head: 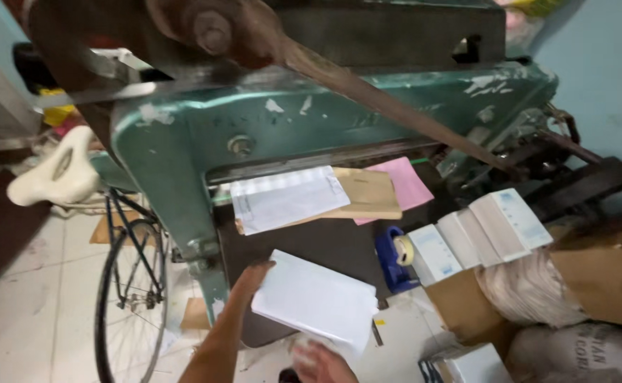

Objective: The person wraps a stack of printed papers in a larger white sheet, folding the edges of the sheet around the bundle and securing it with tape from a dispenser.

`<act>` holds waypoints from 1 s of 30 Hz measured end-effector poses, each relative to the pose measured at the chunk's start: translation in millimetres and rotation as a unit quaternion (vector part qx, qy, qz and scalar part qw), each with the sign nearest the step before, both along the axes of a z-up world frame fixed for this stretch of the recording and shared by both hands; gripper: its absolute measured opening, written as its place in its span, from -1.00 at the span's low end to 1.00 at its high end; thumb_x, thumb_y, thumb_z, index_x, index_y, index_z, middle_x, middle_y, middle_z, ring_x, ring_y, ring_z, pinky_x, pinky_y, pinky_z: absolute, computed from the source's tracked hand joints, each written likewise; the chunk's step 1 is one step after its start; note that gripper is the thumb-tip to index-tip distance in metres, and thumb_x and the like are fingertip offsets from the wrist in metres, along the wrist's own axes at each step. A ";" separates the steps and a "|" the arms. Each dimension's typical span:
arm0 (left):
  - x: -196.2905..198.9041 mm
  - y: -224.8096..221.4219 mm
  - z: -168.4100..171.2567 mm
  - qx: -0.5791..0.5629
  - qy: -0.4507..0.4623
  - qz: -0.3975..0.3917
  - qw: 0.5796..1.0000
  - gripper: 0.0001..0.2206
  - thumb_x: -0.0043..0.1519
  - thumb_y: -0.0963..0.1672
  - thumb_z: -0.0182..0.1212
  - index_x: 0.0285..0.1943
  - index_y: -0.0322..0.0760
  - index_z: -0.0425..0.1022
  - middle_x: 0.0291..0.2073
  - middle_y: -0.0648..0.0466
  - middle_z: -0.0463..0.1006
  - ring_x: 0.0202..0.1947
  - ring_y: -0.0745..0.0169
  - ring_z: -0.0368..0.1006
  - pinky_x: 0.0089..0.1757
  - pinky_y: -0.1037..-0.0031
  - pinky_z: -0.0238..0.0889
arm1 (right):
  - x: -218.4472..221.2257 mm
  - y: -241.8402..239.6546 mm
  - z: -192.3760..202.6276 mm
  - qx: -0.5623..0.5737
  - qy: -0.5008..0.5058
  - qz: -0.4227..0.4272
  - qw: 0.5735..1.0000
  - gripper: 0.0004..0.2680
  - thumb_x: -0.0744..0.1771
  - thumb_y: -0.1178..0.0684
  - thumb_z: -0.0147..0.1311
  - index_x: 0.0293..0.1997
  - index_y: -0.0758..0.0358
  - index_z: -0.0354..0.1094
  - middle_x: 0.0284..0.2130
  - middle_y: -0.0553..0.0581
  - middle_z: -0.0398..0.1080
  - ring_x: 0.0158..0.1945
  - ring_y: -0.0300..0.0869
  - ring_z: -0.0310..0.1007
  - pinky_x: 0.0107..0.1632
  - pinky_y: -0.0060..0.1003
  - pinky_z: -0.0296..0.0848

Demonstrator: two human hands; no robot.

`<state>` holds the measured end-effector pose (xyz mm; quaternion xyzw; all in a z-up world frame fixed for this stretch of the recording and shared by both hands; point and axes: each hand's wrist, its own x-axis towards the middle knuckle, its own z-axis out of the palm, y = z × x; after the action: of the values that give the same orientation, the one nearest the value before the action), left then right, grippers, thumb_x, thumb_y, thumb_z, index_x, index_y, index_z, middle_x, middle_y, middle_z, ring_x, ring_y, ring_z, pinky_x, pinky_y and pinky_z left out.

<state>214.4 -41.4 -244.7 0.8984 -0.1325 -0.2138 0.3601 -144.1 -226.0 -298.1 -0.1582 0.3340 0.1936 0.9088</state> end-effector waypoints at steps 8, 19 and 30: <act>-65.1 -1.2 -106.1 0.196 -0.451 -0.118 0.863 -0.58 0.23 -0.10 0.16 0.26 0.38 0.47 0.22 0.03 0.46 -0.40 0.37 0.60 -0.52 0.55 0.35 | 86.2 -12.3 146.0 -0.091 0.138 -0.116 0.979 -0.77 0.33 0.07 0.17 0.10 0.19 0.41 -0.35 0.37 0.42 -0.23 0.15 0.41 0.13 0.12 0.46; -154.3 28.2 125.3 -0.161 0.116 0.395 0.897 -0.35 0.30 0.16 -0.09 0.53 -0.13 0.25 0.49 0.02 0.26 0.49 0.01 0.14 0.35 0.24 -0.03 | 131.2 -63.9 181.9 -0.359 0.037 0.009 0.932 -0.67 0.34 0.11 0.12 0.29 0.09 0.33 0.07 0.08 0.48 -0.06 -0.16 0.40 0.09 -0.16 0.35; -143.6 4.7 -92.1 -0.186 0.176 0.177 0.950 -0.34 0.30 0.21 -0.32 0.56 0.06 0.22 0.47 0.12 0.28 0.48 0.22 0.15 0.37 0.36 -0.11 | 155.7 -64.3 167.3 -0.391 -0.115 0.037 0.912 -0.49 0.32 0.06 0.09 0.50 0.09 0.08 0.36 0.14 0.33 0.35 -0.07 0.33 0.33 -0.15 0.28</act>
<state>70.9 -36.7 -336.8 0.7724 0.0567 -0.2732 0.5706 11.5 -290.3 -130.9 -0.5345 0.2700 0.0611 0.7986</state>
